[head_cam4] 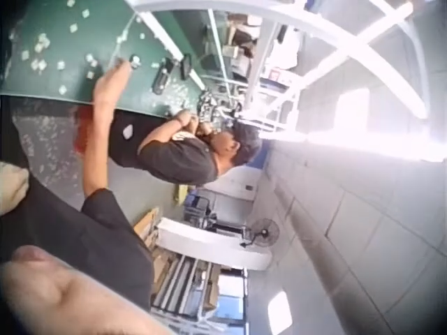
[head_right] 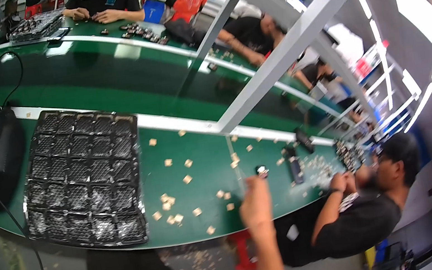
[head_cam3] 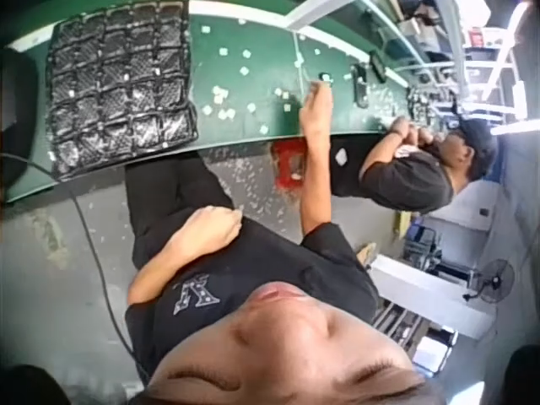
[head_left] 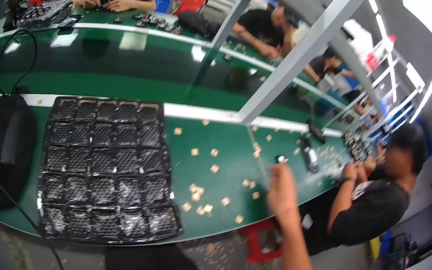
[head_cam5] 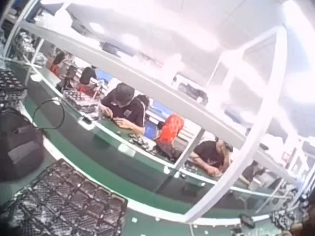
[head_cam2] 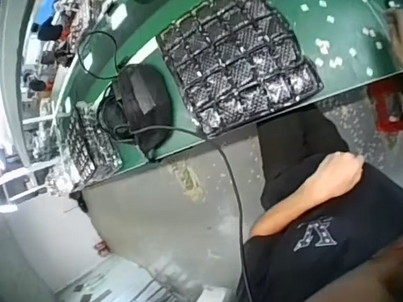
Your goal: The recorder is assembling smartwatch components, specifically applying small adhesive tabs or stickers to the internal chassis of watch bodies using tweezers and placing them into a protective tray.
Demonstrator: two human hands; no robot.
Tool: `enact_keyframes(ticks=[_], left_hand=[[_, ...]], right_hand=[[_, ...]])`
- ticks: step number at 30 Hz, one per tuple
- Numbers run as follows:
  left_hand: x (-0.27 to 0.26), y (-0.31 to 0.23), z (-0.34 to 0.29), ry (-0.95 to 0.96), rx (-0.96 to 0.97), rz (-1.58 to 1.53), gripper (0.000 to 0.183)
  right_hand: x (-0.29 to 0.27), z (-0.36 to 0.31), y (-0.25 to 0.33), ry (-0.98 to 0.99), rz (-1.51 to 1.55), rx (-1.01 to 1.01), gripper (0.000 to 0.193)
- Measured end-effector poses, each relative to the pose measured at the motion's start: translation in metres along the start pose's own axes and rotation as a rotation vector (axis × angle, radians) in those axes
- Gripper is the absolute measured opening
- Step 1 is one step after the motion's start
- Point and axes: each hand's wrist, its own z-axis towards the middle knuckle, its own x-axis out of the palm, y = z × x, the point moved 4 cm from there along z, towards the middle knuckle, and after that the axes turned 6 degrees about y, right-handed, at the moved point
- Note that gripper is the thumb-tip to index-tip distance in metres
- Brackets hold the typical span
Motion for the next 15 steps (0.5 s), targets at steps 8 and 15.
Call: enact_keyframes(ticks=[8, 15], left_hand=[[-0.049, -0.004, -0.004, -0.054, 0.088, -0.4, 0.015], [-0.086, 0.006, -0.023, -0.073, 0.113, -0.407, 0.006]], right_hand=[[0.018, 0.072, -0.09, -0.185, -0.23, 0.257, 0.054], [0.027, 0.065, -0.081, -0.019, -0.205, 0.225, 0.027]])
